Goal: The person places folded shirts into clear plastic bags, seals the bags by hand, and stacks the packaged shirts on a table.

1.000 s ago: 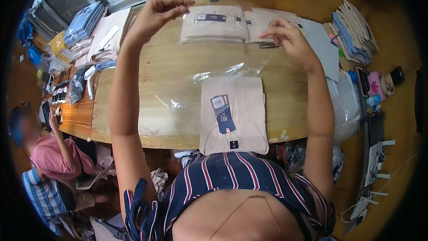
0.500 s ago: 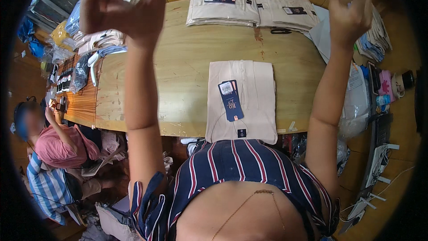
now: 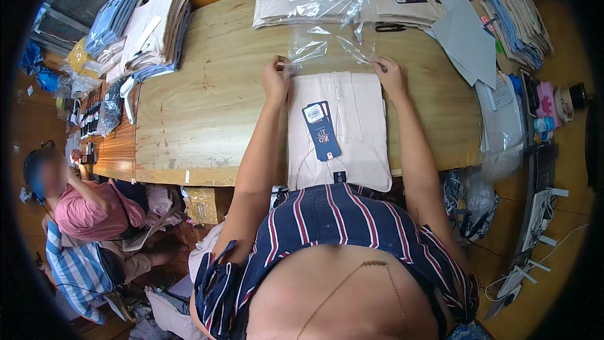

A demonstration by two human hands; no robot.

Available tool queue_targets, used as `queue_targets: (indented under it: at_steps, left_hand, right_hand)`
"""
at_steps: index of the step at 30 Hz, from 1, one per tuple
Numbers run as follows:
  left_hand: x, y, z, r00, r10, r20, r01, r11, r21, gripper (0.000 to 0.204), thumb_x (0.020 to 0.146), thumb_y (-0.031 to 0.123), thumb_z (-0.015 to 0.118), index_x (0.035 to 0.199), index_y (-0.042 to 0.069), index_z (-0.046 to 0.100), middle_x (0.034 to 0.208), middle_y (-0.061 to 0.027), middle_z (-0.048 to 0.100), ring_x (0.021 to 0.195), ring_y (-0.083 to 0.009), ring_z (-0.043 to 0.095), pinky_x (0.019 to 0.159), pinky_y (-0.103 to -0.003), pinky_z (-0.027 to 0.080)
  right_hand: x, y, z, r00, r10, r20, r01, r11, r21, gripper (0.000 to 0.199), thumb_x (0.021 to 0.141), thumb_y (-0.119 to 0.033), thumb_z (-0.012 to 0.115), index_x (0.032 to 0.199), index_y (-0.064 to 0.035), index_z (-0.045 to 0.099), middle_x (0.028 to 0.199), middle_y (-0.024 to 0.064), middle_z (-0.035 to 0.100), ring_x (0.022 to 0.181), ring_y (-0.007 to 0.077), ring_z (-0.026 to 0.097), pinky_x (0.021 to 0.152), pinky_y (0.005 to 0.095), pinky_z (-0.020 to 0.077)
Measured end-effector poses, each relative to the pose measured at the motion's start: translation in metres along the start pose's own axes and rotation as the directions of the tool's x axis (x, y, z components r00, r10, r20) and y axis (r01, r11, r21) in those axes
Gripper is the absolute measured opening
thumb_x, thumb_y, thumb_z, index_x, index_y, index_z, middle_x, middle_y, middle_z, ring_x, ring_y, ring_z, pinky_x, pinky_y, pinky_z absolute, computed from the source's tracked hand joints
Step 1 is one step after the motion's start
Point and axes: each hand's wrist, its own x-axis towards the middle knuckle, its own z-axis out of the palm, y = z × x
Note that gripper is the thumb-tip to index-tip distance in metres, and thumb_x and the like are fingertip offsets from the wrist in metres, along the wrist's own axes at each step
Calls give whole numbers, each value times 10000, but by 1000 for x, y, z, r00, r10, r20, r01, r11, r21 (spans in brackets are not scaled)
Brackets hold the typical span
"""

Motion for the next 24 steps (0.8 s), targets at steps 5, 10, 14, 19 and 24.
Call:
queue_targets:
  at_steps: [5,10,14,19,24]
  left_hand:
    - [12,-23,-13,950,-232,211,284,920,-268,134,705,-71,543,779,40,543,665,-39,568,561,-90,515,475,-194,401]
    - [10,-24,-22,897,-218,385,365,856,-366,123,687,-86,544,713,34,539,673,-35,566,588,-104,530,526,-218,448]
    - [10,-28,-26,850,-211,483,417,829,-371,129,679,-93,538,669,35,524,647,-18,553,578,-105,525,527,-215,440]
    - [5,-20,-32,842,-232,486,392,883,-258,154,669,-96,487,630,52,500,593,5,507,508,-70,442,438,-198,336]
    - [-11,0,-32,839,-293,458,432,871,-234,179,664,-89,431,608,76,470,554,31,438,474,-56,357,413,-201,248]
  right_hand:
    - [0,43,-6,930,194,311,-283,921,269,68,723,7,539,754,-4,599,780,73,613,716,150,573,615,258,460]
    - [2,30,-12,861,360,360,-500,727,470,49,766,12,519,749,-32,507,736,70,592,682,137,566,568,241,468]
    - [1,30,-21,809,390,440,-573,691,440,76,769,7,529,768,-49,479,733,65,582,643,120,558,552,231,465]
    - [-6,34,-26,788,337,516,-580,687,437,93,743,23,542,750,-44,479,744,58,581,632,114,553,554,229,462]
    - [-16,29,-26,826,252,504,-530,650,544,133,705,53,541,697,-55,463,700,27,556,647,98,541,566,231,462]
